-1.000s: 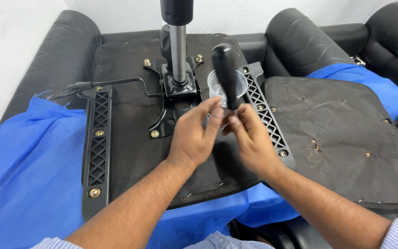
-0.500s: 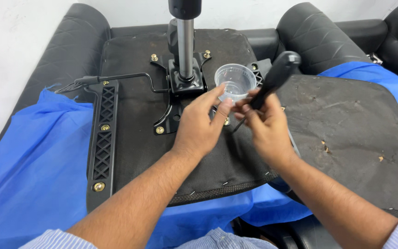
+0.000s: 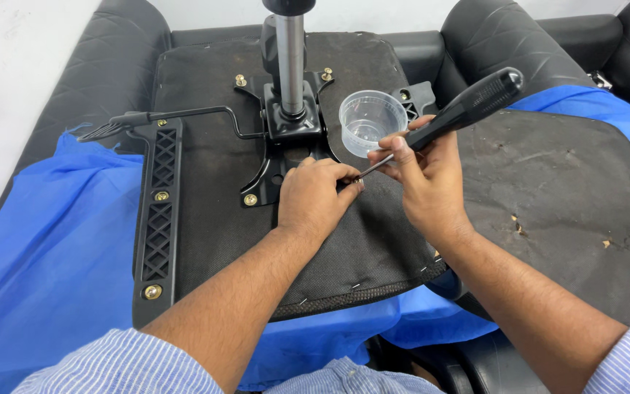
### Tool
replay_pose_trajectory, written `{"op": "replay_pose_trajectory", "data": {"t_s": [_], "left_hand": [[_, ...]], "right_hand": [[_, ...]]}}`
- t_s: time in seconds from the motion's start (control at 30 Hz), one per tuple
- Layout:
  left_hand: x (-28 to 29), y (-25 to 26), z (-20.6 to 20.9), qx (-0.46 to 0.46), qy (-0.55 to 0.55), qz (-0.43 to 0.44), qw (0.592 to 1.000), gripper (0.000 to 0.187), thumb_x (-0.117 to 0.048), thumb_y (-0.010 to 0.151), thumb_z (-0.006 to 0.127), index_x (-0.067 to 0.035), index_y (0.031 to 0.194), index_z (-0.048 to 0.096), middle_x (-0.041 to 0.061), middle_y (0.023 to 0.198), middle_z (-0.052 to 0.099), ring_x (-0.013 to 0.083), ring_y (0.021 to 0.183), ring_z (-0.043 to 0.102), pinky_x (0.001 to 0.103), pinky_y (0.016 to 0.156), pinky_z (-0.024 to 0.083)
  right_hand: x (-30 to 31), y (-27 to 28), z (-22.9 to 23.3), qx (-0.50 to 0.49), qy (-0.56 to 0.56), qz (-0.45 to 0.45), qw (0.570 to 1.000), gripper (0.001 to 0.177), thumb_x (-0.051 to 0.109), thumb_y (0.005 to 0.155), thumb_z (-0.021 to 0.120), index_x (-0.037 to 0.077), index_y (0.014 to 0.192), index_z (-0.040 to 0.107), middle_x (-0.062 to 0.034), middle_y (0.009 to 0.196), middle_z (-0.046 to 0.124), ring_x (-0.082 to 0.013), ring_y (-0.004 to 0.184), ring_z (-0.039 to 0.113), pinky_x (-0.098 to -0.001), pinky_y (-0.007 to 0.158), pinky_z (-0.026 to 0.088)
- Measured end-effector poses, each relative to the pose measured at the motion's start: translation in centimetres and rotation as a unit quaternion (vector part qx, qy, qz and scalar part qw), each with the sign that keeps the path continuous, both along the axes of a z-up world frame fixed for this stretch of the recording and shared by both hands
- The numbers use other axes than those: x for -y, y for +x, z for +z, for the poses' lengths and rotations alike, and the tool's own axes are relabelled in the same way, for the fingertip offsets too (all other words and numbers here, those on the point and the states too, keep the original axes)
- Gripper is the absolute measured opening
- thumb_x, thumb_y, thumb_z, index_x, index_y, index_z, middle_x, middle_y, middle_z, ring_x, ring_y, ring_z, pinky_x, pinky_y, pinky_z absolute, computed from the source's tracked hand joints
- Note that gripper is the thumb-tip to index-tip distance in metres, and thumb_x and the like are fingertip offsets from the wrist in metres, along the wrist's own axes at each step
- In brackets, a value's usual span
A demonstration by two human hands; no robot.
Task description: The person uses a screwdriver to tighten screws on a black metal frame attached to a chair base. The person holds the frame steady with one hand while turning the screwdriver with the other, working on multiple fasteners in sequence.
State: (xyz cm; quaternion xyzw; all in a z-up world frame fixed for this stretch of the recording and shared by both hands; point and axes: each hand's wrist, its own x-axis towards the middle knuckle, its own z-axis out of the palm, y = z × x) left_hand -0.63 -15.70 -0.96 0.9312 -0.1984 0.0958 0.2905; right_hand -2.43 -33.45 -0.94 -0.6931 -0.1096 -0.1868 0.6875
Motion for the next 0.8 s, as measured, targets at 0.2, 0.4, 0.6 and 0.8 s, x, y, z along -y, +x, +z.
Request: {"op": "replay_pose_trajectory", "data": {"t_s": [0.2, 0.4, 0.6, 0.8], "left_hand": [[-0.2, 0.1, -0.2, 0.019, 0.003, -0.017, 1.0, 0.019, -0.035, 0.089, 0.073, -0.022, 0.101, 0.082, -0.005, 0.093, 0.075, 0.0188, 0.092, 0.063, 0.041, 0.089, 0.049], [-0.2, 0.2, -0.2, 0.021, -0.004, -0.02, 1.0, 0.021, -0.036, 0.088, 0.074, -0.019, 0.099, 0.081, -0.004, 0.093, 0.075, 0.0186, 0.092, 0.064, 0.041, 0.089, 0.049], [-0.3, 0.2, -0.3, 0.027, -0.012, -0.025, 0.999, 0.022, -0.036, 0.088, 0.075, -0.018, 0.099, 0.079, -0.005, 0.094, 0.075, 0.019, 0.094, 0.064, 0.042, 0.088, 0.049], [0.0, 0.7, -0.8, 0.065, 0.025, -0.041, 0.997, 0.023, -0.035, 0.091, 0.073, -0.015, 0.102, 0.077, -0.002, 0.095, 0.073, 0.0203, 0.096, 0.065, 0.042, 0.089, 0.051]], "right_hand": [[-0.7, -0.1, 0.8, 0.012, -0.048, 0.001, 0.999, 0.026, 0.007, 0.108, 0.057, 0.004, 0.128, 0.04, -0.0116, 0.109, 0.066, -0.0213, 0.104, 0.075, -0.0366, 0.092, 0.068], [-1.4, -0.4, 2.2, -0.031, -0.164, -0.059, 0.984, 0.025, 0.009, 0.103, 0.061, 0.005, 0.123, 0.046, -0.0081, 0.099, 0.072, -0.0155, 0.099, 0.077, -0.0332, 0.089, 0.067], [-1.3, -0.7, 2.2, 0.025, -0.159, 0.002, 0.987, 0.026, 0.015, 0.108, 0.056, 0.004, 0.128, 0.045, -0.0065, 0.099, 0.069, -0.0151, 0.097, 0.074, -0.0336, 0.089, 0.062], [-1.5, -0.1, 3.3, -0.013, -0.161, -0.007, 0.987, 0.02, 0.021, 0.11, 0.055, 0.002, 0.117, 0.056, -0.0059, 0.094, 0.072, -0.0133, 0.092, 0.075, -0.0322, 0.085, 0.066]]}}
